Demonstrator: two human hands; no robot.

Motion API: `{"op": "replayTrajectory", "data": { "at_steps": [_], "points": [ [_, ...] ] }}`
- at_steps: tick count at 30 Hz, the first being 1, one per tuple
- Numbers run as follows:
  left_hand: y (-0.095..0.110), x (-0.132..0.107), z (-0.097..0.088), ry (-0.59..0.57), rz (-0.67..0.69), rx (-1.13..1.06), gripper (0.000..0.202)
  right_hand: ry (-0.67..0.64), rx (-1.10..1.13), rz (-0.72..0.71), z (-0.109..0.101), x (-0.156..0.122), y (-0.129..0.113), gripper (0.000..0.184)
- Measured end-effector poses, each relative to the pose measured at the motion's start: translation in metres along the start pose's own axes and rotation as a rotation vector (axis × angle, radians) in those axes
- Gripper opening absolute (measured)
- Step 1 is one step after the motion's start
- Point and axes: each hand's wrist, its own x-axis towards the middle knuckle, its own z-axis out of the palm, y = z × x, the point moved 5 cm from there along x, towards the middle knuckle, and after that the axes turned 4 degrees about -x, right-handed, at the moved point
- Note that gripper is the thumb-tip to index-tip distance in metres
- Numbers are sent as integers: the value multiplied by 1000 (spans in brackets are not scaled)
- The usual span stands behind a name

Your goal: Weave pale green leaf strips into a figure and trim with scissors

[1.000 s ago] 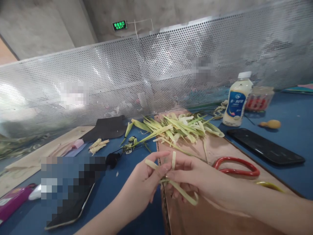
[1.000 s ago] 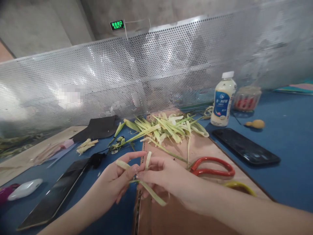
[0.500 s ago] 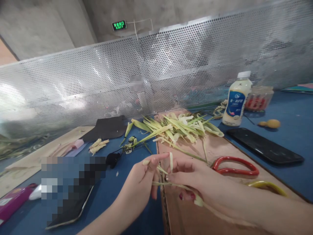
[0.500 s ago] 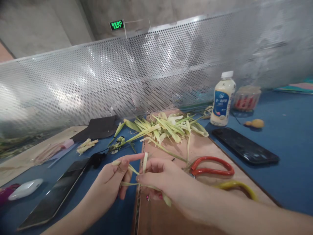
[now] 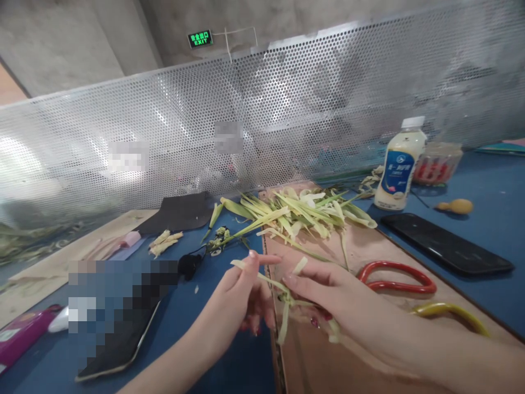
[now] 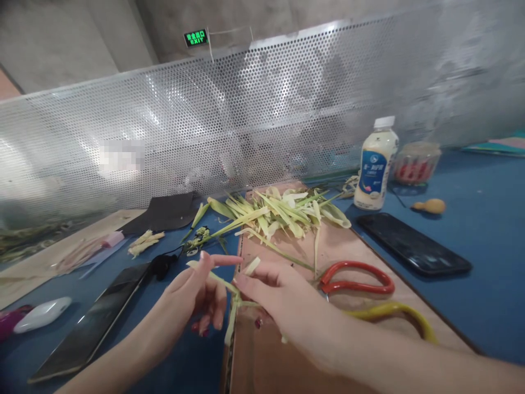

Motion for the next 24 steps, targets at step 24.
{"op": "replayTrajectory", "data": {
  "at_steps": [24],
  "points": [
    [3,-10,17,-121,10,51,34,197,-248,-95,-9,-1,-5,32]
  ]
}}
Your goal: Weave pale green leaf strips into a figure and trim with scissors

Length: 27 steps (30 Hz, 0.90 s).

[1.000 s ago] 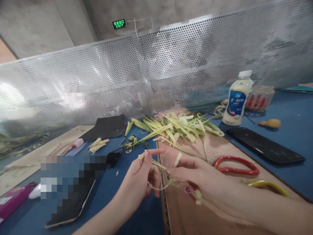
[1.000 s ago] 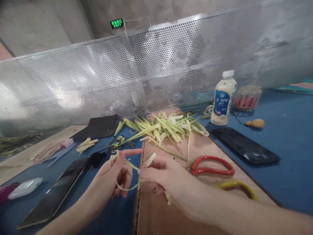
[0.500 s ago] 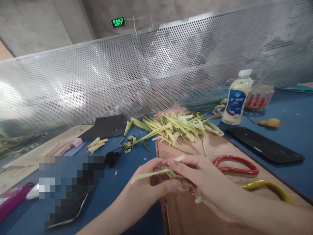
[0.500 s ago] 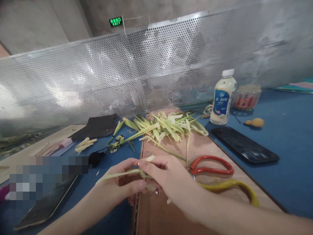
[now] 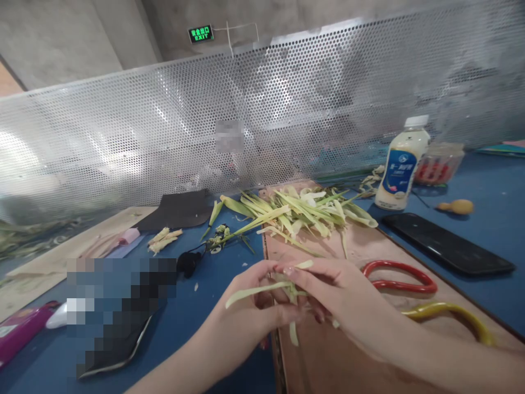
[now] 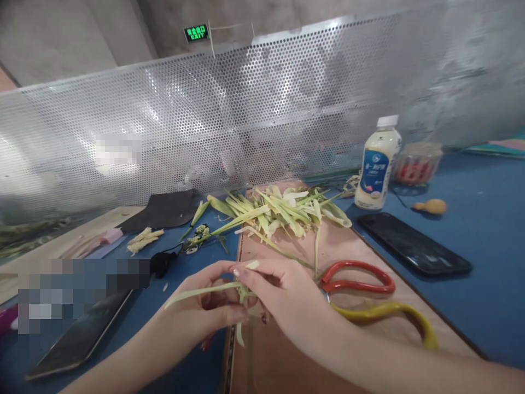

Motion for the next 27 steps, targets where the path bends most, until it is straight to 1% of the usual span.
{"op": "replayTrajectory", "data": {
  "at_steps": [3,7,9,13,17,21,23,27],
  "points": [
    [-1,0,1,-30,-32,-44,41,36,-28,-14,-3,0,4,34],
    [3,0,2,-69,-22,-65,42,33,-43,-8,-4,0,8,35],
    [5,-1,2,-88,-15,-56,42,41,-50,-14,-6,1,7,34],
    [5,-2,3,-145,-29,-20,51,52,-50,-7,-8,1,7,32],
    [2,-5,1,-144,-58,28,54,103,-8,-30,-10,1,4,32],
    [0,-6,1,-172,-86,63,58,81,-14,-13,-10,0,3,29],
    [1,-6,2,-188,-80,49,57,84,-29,-5,-11,0,2,31],
    [3,-6,5,-196,-58,17,43,95,-54,-1,-13,0,2,33]
  ]
}}
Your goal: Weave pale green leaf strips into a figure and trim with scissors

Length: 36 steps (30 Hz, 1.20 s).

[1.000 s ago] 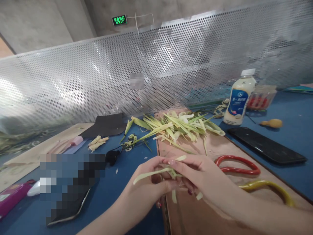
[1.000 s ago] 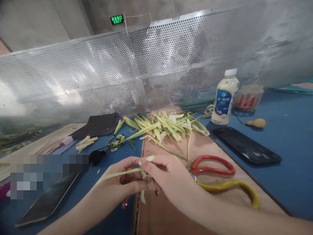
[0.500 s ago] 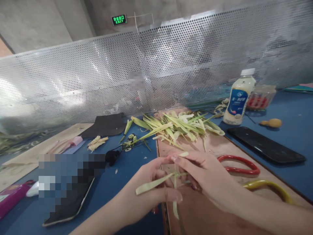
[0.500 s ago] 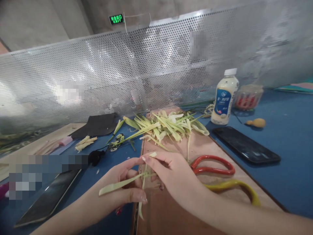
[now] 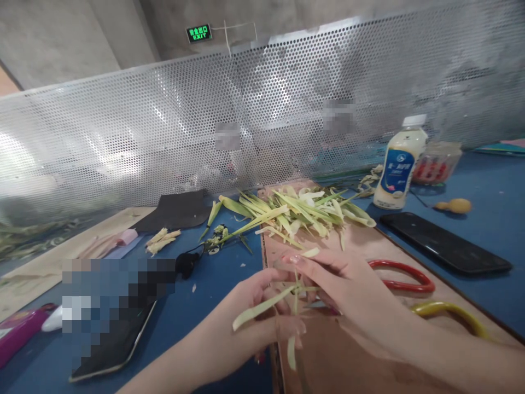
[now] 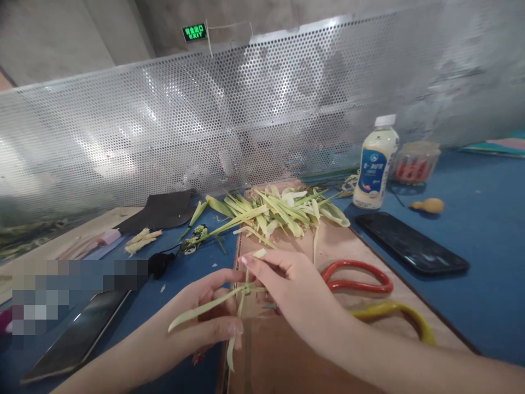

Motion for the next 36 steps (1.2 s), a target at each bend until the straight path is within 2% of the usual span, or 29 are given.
{"op": "replayTrajectory", "data": {
  "at_steps": [5,9,12,15,18,23,29,36],
  "points": [
    [-1,-1,2,35,76,-33,43,-6,57,-18,4,0,2,29],
    [-3,1,-2,138,115,-38,38,29,-11,-40,5,-1,-1,28],
    [-1,3,-6,230,97,-7,40,10,-21,-109,7,-4,-8,24],
    [1,4,-6,231,50,-16,39,-25,-14,-178,10,-7,-14,22],
    [2,5,-6,228,64,-45,33,-36,-18,-166,12,-7,-12,23],
    [-3,5,-12,351,146,-82,24,-7,-84,-116,14,-7,-5,22],
    [-4,-1,-17,462,175,124,27,39,-123,-141,15,-9,-6,21],
    [1,-6,-14,453,164,176,27,32,-121,-176,17,-12,-8,21]
  ]
}}
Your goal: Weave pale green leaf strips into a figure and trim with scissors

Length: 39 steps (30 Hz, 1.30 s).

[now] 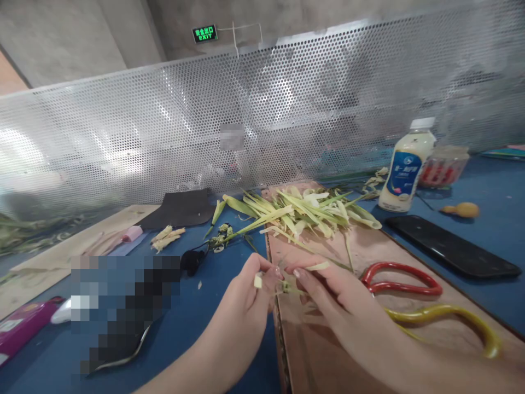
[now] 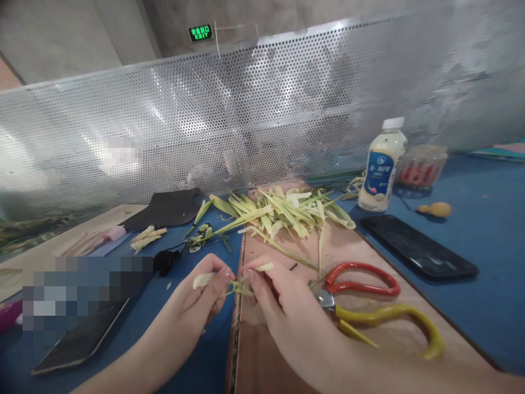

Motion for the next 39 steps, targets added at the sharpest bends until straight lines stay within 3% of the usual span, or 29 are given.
{"op": "replayTrajectory", "data": {
  "at_steps": [8,23,30,34,39],
  "points": [
    [4,-2,-3,-10,64,86,25,20,-23,8,-2,-2,0,20],
    [0,0,-4,81,38,-8,28,12,37,47,-3,-4,2,20],
    [7,-2,-3,22,39,-6,28,-123,129,38,7,-3,-2,22],
    [6,-3,-2,16,9,-39,29,-109,61,33,5,-2,-5,9],
    [2,-2,-1,43,24,-65,28,-138,32,7,5,0,-5,7]
  ]
}}
